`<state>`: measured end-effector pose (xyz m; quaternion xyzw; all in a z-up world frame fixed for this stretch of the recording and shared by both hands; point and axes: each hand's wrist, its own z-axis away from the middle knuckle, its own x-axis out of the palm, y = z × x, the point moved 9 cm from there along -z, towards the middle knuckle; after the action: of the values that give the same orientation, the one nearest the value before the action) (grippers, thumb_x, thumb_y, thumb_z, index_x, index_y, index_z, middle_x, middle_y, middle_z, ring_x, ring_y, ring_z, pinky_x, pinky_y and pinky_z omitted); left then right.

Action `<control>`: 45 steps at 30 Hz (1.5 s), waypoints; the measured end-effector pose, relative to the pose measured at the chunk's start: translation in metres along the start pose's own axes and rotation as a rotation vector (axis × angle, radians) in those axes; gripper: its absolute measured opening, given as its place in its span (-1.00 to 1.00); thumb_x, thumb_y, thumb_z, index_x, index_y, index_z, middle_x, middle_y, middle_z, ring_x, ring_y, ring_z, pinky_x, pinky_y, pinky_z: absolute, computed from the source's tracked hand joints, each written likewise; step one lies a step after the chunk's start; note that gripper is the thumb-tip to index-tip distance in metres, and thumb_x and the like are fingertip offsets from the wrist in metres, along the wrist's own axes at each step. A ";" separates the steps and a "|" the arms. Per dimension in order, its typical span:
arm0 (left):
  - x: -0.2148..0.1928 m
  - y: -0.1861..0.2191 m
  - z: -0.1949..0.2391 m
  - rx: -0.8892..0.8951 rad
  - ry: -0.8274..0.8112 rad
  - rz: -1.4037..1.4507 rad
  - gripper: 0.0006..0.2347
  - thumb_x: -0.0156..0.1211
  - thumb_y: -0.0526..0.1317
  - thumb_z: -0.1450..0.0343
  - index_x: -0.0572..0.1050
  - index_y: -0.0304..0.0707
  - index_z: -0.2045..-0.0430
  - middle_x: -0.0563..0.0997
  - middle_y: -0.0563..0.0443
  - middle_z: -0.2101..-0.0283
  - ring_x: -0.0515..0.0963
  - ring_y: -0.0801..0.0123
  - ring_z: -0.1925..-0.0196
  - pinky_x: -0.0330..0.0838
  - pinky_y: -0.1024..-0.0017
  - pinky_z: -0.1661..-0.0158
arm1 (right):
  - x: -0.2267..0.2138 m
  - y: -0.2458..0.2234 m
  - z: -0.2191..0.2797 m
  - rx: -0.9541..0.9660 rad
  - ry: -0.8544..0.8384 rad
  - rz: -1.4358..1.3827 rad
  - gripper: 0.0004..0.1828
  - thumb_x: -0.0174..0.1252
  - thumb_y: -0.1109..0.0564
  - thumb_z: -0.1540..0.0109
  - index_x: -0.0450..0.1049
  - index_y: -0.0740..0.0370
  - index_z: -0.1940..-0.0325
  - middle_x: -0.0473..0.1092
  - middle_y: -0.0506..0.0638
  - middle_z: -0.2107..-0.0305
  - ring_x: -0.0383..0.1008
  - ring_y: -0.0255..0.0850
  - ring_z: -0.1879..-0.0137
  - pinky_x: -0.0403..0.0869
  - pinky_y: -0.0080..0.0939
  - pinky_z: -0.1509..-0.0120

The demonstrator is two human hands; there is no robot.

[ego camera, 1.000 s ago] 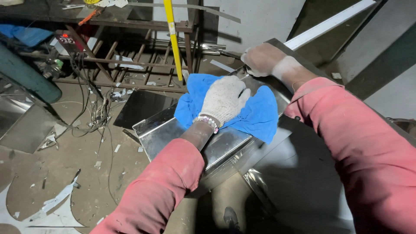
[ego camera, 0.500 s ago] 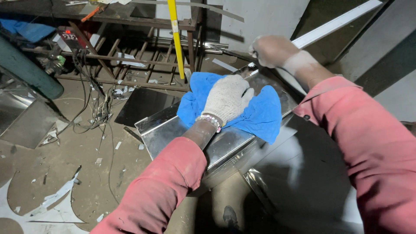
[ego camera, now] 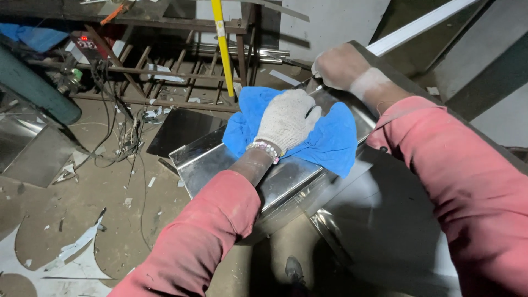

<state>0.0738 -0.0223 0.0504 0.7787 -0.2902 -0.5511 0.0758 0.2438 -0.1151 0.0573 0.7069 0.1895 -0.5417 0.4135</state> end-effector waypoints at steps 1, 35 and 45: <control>0.001 -0.002 0.001 -0.004 -0.003 0.001 -0.59 0.12 -0.04 -0.71 0.55 -0.19 0.56 0.60 -0.03 0.36 0.58 0.09 0.25 0.50 -0.03 0.16 | 0.007 0.001 -0.002 -0.002 -0.003 -0.003 -0.60 0.21 0.28 -0.43 0.54 0.10 0.52 0.52 0.07 0.55 0.52 0.08 0.43 0.45 0.16 0.30; 0.001 -0.006 0.001 0.007 0.032 0.029 -0.60 0.11 -0.05 -0.71 0.50 -0.17 0.58 0.53 0.02 0.40 0.52 0.16 0.28 0.47 0.02 0.19 | 0.030 0.021 -0.014 0.125 -0.054 -0.204 -0.63 0.16 0.35 -0.43 0.48 -0.07 0.37 0.40 -0.07 0.52 0.38 0.06 0.34 0.36 0.14 0.21; -0.001 -0.004 0.001 0.004 0.028 0.042 -0.60 0.13 -0.06 -0.70 0.49 -0.15 0.59 0.55 0.03 0.41 0.52 0.16 0.29 0.45 0.01 0.20 | 0.041 0.007 -0.008 0.071 0.159 -0.003 -0.78 0.32 0.17 -0.56 0.70 0.05 0.19 0.66 0.04 0.26 0.69 0.18 0.33 0.61 0.24 0.39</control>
<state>0.0736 -0.0183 0.0492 0.7803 -0.3063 -0.5378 0.0901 0.2672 -0.1201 0.0228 0.7615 0.2037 -0.4908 0.3711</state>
